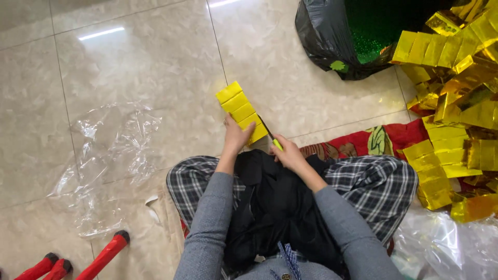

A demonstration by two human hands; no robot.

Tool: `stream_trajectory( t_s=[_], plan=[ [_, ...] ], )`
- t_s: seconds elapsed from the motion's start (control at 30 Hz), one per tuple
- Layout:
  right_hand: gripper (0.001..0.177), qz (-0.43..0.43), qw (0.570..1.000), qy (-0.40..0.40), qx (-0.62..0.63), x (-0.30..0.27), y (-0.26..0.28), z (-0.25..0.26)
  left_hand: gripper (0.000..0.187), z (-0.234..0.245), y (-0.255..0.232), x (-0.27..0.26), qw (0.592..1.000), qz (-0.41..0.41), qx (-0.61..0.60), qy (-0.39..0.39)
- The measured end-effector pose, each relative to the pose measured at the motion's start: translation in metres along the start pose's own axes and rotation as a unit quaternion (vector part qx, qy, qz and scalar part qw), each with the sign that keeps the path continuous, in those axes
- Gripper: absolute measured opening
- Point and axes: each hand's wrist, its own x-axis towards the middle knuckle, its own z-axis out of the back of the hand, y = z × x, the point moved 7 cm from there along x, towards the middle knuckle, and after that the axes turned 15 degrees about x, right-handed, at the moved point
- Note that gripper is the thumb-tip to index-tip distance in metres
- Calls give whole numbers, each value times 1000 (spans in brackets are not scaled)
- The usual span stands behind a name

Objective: Cutting and stacking gold-colored paper blocks using a knife while sitting on the floor.

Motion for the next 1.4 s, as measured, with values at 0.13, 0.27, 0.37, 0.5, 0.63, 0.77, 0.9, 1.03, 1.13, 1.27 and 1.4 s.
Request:
stream_trajectory(
  t_s=[0.13, 0.27, 0.37, 0.5, 0.63, 0.77, 0.9, 1.03, 1.13, 1.27, 1.4],
  plan=[
    [51, 2, 998, -44, -46, -25, 59, 17, 110, 2, -37, -9, 992, 12, -125, -17],
    [50, 26, 999, -24, -39, -39, 110, 19, 107, 0, -45, -13, 978, 60, -199, 2],
    [50, 37, 999, 4, -2, -34, 96, 16, 101, -5, -46, -15, 978, 97, -185, 20],
    [44, 42, 996, 15, 73, -35, 86, 11, 85, 14, -48, -29, 982, 133, -131, 20],
    [43, 19, 999, -4, 43, -44, 92, 18, 77, -1, -26, -14, 985, 125, -116, 18],
    [44, -15, 998, 23, -51, -57, 109, 13, 72, 1, -40, -21, 988, 115, -98, 25],
    [44, -35, 986, 6, -162, -60, 109, 11, 71, -14, -21, -5, 988, 111, -104, 24],
    [47, -57, 969, 29, -240, -58, 112, 2, 69, -9, -32, -11, 989, 106, -104, 16],
    [42, -36, 953, 29, -298, -38, 94, -4, 70, -13, -26, -7, 989, 104, -99, 22],
    [36, -14, 956, 12, -293, -8, 66, -14, 69, -11, -28, -7, 989, 102, -102, 21],
    [37, 4, 963, 11, -268, -10, 81, -16, 70, 1, -43, -17, 990, 101, -100, 24]
  ],
)
